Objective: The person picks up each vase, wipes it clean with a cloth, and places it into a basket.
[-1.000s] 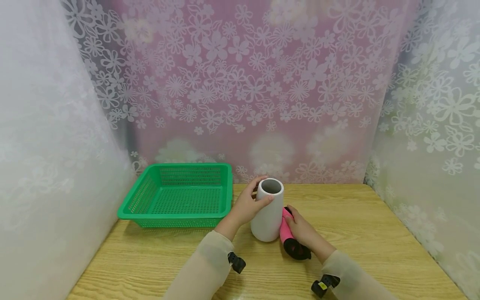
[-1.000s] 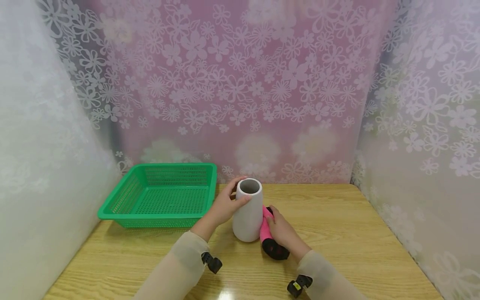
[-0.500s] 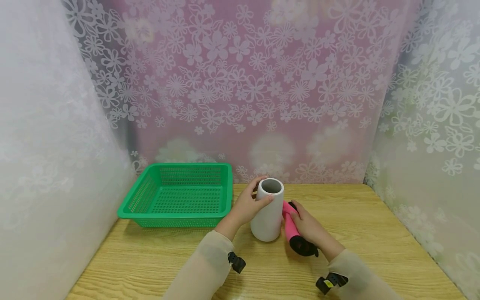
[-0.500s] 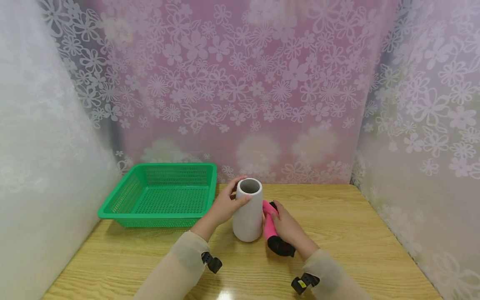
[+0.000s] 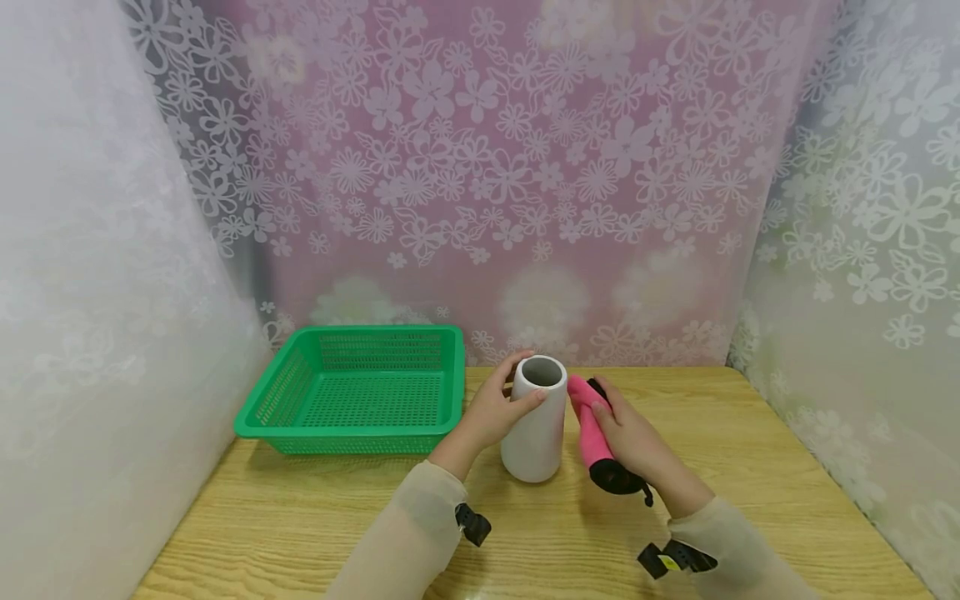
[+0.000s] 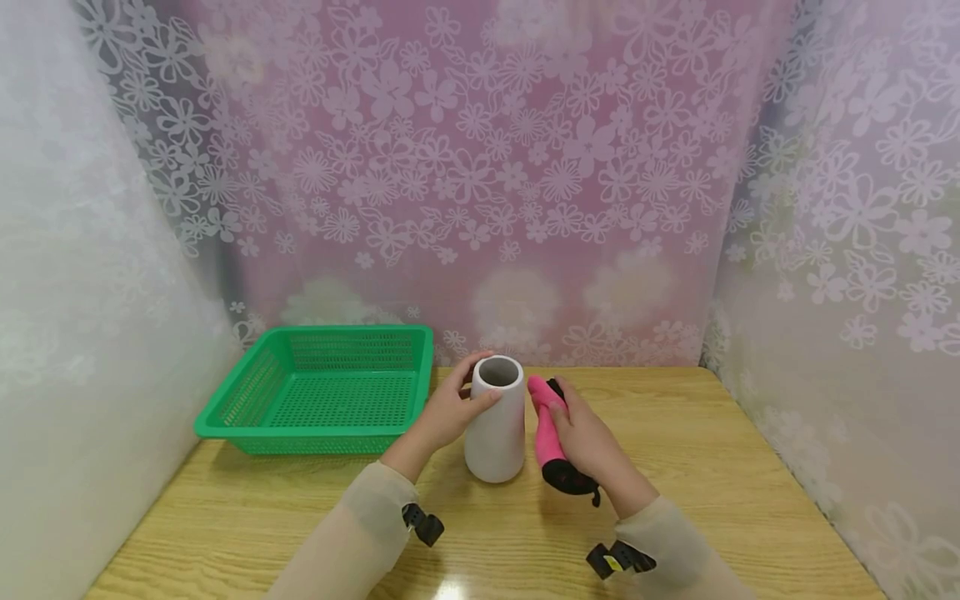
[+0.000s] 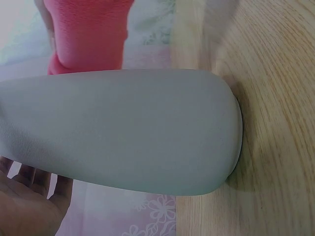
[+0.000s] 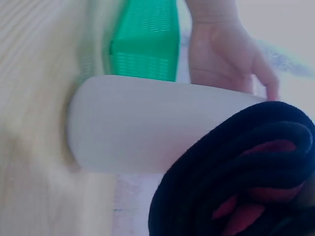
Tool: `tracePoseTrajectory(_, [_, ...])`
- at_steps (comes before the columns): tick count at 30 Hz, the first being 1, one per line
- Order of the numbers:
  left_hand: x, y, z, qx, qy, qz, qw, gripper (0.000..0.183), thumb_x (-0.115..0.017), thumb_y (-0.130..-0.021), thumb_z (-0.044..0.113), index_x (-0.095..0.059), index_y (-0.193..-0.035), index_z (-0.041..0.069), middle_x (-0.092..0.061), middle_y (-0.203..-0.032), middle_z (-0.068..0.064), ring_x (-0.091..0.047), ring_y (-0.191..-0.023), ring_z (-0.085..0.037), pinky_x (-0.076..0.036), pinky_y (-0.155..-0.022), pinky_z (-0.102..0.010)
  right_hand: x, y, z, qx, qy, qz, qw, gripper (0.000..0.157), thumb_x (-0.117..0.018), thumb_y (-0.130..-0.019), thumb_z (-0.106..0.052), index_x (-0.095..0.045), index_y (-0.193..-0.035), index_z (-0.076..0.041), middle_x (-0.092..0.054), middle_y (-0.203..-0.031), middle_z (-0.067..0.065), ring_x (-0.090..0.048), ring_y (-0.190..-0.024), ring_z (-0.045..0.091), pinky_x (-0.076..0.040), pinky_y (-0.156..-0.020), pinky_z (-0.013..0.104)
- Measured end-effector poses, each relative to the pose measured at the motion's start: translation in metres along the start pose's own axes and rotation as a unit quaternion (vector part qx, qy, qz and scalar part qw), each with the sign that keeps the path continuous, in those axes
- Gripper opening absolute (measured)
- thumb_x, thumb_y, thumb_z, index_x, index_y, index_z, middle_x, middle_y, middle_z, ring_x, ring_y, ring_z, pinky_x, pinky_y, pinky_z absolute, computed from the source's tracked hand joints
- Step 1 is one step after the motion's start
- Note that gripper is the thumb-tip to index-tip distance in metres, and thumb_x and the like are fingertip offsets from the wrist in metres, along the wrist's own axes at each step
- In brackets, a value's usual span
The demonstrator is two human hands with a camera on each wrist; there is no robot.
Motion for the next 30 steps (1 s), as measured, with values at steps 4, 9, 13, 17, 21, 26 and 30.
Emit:
tracePoseTrajectory(4, [0.0,0.004,0.006,-0.002,0.005,-0.001,1.0,0.06,-0.069,-0.096,0.022,-0.043,-0.15,0.015,-0.054,-0.137,-0.013,-0.053,-0.126,-0.034,-0.047,-0.102,-0.052,0.012,0.006,-0.013,0.021,0.005,0.018,1.0,0.062,-0.033,-0.111,-0.033,-0.012,-0.16,-0.002,-0.029,-0.154,0.035,-0.036,-0.137,0.051,-0.031,-0.108,0.066])
tracePoseTrajectory(9, [0.0,0.001,0.002,0.008,0.017,-0.003,0.9998,0.061,-0.068,-0.096,0.021,-0.042,-0.151,0.017,-0.052,-0.139,-0.013,-0.052,-0.128,-0.035,-0.047,-0.101,-0.053,0.024,0.01,-0.029,0.06,0.008,0.044,0.997,0.061,-0.035,-0.11,-0.033,-0.014,-0.16,-0.004,-0.037,-0.148,0.034,-0.049,-0.124,0.047,-0.038,-0.101,0.063])
tracePoseTrajectory(13, [-0.001,-0.009,-0.02,0.003,0.015,0.003,0.9999,0.062,-0.07,-0.095,0.028,-0.043,-0.151,0.027,-0.053,-0.138,-0.008,-0.053,-0.127,-0.031,-0.048,-0.1,-0.051,0.031,0.013,-0.037,0.074,0.005,0.057,0.996,0.061,-0.035,-0.11,-0.033,-0.013,-0.161,-0.009,-0.044,-0.141,0.031,-0.055,-0.106,0.037,-0.044,-0.09,0.055])
tracePoseTrajectory(17, [-0.002,-0.015,-0.033,-0.006,0.014,0.005,0.9999,0.062,-0.071,-0.094,0.033,-0.043,-0.15,0.033,-0.053,-0.137,-0.004,-0.053,-0.127,-0.028,-0.048,-0.1,-0.05,0.036,0.015,-0.045,0.091,-0.003,0.067,0.994,0.06,-0.035,-0.11,-0.032,-0.012,-0.162,-0.012,-0.044,-0.141,0.029,-0.057,-0.103,0.035,-0.045,-0.089,0.054])
tracePoseTrajectory(21, [-0.002,-0.015,-0.034,-0.004,0.014,0.004,0.9999,0.062,-0.071,-0.094,0.033,-0.043,-0.149,0.033,-0.053,-0.138,-0.004,-0.053,-0.127,-0.028,-0.048,-0.101,-0.05,0.036,0.017,-0.053,0.114,-0.008,0.082,0.99,0.06,-0.036,-0.11,-0.031,-0.012,-0.162,-0.015,-0.04,-0.146,0.028,-0.056,-0.11,0.038,-0.045,-0.091,0.056])
tracePoseTrajectory(26, [-0.003,-0.014,-0.038,0.007,0.009,0.006,0.9999,0.063,-0.07,-0.095,0.031,-0.041,-0.151,0.033,-0.051,-0.14,-0.005,-0.052,-0.128,-0.03,-0.048,-0.101,-0.052,0.033,0.019,-0.061,0.159,0.002,0.124,0.979,0.059,-0.04,-0.109,-0.022,-0.015,-0.162,-0.015,-0.04,-0.142,0.028,-0.054,-0.107,0.038,-0.046,-0.087,0.057])
tracePoseTrajectory(30, [-0.004,-0.016,-0.039,0.016,0.007,0.004,0.9998,0.065,-0.07,-0.096,0.025,-0.039,-0.153,0.026,-0.05,-0.142,-0.009,-0.051,-0.129,-0.035,-0.047,-0.101,-0.054,0.03,0.021,-0.063,0.185,0.015,0.164,0.969,0.061,-0.044,-0.108,-0.015,-0.016,-0.162,-0.018,-0.039,-0.144,0.027,-0.054,-0.108,0.04,-0.047,-0.085,0.058])
Point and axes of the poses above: each hand's wrist, its own y-axis away from the middle knuckle, its own x-axis out of the back of the hand, z = x × y, the point moved 10 cm from there along -y, towards the middle knuckle
